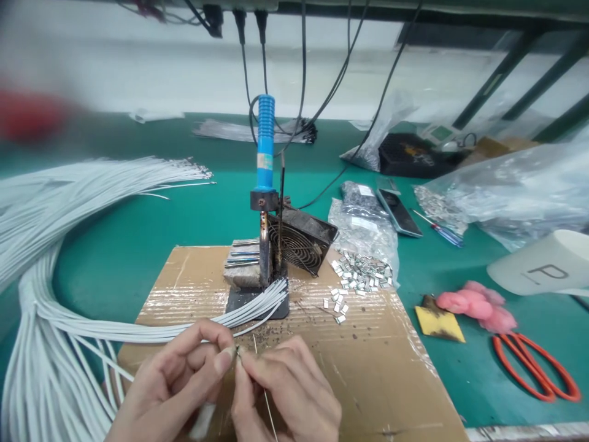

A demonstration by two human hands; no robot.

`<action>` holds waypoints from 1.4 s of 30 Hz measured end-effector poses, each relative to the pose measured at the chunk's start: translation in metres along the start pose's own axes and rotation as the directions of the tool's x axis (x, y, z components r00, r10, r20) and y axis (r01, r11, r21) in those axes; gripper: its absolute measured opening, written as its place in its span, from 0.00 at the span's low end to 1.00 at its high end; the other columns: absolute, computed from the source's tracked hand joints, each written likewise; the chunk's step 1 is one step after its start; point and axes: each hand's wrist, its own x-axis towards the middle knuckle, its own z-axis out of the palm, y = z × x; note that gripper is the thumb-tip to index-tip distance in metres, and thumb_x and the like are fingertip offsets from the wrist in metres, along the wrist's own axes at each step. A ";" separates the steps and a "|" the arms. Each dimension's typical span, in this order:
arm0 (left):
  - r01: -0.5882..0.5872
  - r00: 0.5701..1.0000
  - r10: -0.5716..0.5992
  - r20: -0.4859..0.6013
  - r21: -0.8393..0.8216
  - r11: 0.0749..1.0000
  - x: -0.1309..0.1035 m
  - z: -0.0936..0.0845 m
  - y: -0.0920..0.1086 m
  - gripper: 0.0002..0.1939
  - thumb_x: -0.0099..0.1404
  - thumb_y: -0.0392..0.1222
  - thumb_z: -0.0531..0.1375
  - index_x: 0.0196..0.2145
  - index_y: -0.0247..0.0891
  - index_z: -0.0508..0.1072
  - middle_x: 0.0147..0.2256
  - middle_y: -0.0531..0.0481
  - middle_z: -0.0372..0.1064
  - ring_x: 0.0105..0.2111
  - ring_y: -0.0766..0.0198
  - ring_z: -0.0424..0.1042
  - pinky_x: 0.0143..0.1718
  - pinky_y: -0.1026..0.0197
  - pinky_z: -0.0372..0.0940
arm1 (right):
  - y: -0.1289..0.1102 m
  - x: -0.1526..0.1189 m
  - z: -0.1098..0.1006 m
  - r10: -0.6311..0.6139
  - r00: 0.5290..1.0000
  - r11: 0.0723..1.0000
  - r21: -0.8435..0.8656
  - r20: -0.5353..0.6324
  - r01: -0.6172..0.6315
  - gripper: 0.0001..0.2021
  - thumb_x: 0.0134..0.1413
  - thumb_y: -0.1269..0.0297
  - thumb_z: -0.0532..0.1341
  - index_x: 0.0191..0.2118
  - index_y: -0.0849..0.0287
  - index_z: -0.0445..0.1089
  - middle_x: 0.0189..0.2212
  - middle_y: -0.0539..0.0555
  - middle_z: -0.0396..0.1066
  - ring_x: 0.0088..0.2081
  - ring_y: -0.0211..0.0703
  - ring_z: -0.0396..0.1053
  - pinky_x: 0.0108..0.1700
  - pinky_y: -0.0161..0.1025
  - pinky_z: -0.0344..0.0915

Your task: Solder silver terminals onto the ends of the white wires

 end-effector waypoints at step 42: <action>-0.042 0.999 0.046 -0.026 0.137 0.990 0.023 -0.005 0.002 0.14 0.52 0.48 0.74 0.25 0.39 0.75 0.17 0.63 0.56 0.20 0.70 0.47 0.23 0.66 0.44 | 0.032 0.020 -0.061 0.696 0.715 0.698 -0.172 -0.066 -0.695 0.17 0.53 0.44 0.72 0.34 0.52 0.77 0.24 0.46 0.74 0.24 0.37 0.71 0.27 0.31 0.69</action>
